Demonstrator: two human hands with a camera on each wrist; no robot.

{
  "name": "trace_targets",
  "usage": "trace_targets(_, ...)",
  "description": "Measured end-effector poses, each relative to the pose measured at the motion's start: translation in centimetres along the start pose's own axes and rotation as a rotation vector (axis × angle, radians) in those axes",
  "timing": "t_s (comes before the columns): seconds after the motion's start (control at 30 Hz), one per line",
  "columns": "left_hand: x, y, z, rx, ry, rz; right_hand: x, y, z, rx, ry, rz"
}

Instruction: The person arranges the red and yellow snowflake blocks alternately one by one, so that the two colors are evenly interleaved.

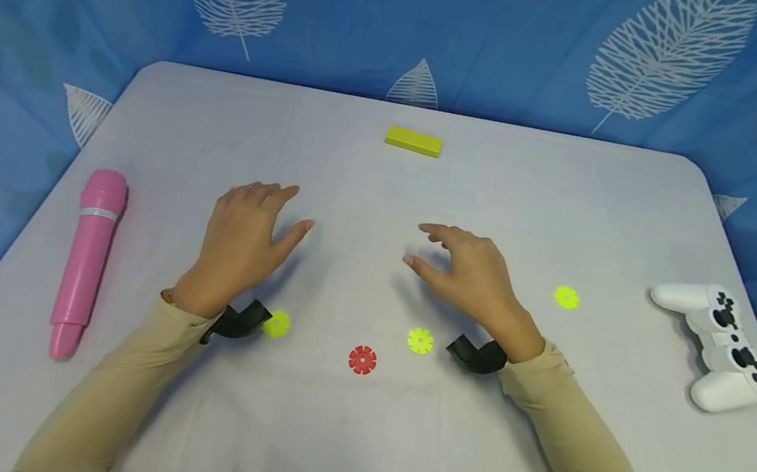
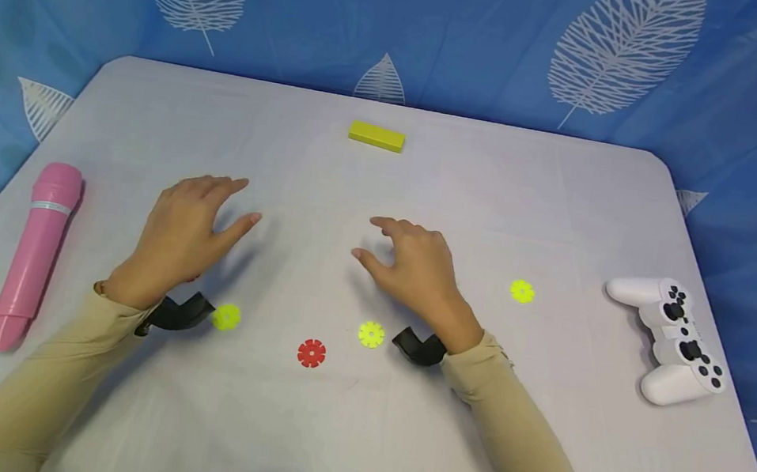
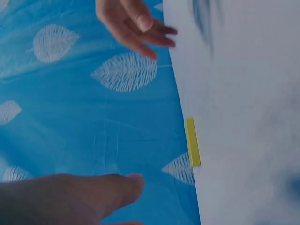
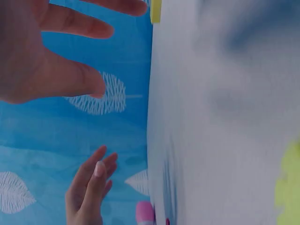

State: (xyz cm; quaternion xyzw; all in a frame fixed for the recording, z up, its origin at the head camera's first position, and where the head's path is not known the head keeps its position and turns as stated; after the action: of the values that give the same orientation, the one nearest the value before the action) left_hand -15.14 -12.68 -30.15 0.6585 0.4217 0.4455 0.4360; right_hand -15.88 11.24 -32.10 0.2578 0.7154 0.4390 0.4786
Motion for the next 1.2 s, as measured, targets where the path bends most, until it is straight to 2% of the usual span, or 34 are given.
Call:
trace_targets(0.13, -1.4, 0.8, 1.1, -0.015, -0.045, -0.014, -1.6, -1.2, 0.5, -0.085, 0.026, -0.043)
trace_targets(0.27, -2.9, 0.6, 2.3, -0.118, -0.069, -0.025, -3.3, -2.4, 1.0, -0.159, 0.072, -0.03)
trace_targets(0.4, -4.6, -0.1, 3.5, -0.242, -0.023, 0.031, -5.1, -3.7, 1.5, -0.221, 0.118, 0.002)
trace_targets(0.53, -5.9, -0.9, 4.6, -0.31, 0.028, 0.074, -7.0, -4.8, 2.0, -0.244, 0.198, 0.012)
trace_targets(0.67, -6.5, -1.7, 5.4, -0.341, 0.063, 0.113, -8.7, -5.8, 2.2, -0.251, 0.269, 0.007)
trace_targets(0.83, -7.0, -2.6, 6.0, -0.353, 0.109, 0.139, -10.7, -7.1, 2.1, -0.283, 0.311, -0.031)
trace_targets(1.0, -7.3, -3.1, 6.3, -0.348, 0.116, 0.15, -12.3, -8.5, 1.7, -0.32, 0.361, -0.059)
trace_targets(1.2, -7.2, -3.3, 6.2, -0.333, 0.107, 0.189, -13.4, -10.1, 1.5, -0.39, 0.373, -0.058)
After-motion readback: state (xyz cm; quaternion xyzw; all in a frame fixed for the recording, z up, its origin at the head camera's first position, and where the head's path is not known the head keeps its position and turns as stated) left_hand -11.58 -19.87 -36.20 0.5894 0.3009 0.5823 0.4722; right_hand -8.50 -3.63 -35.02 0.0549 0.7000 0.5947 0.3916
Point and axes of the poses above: each hand's wrist, its own z-axis away from the middle knuckle, its own y-axis out of the back of the hand, x = y × z, the point moved 7 cm from there along -z, towards the middle knuckle, and after that the axes turned 3 degrees about -z, right-handed, at the moved point
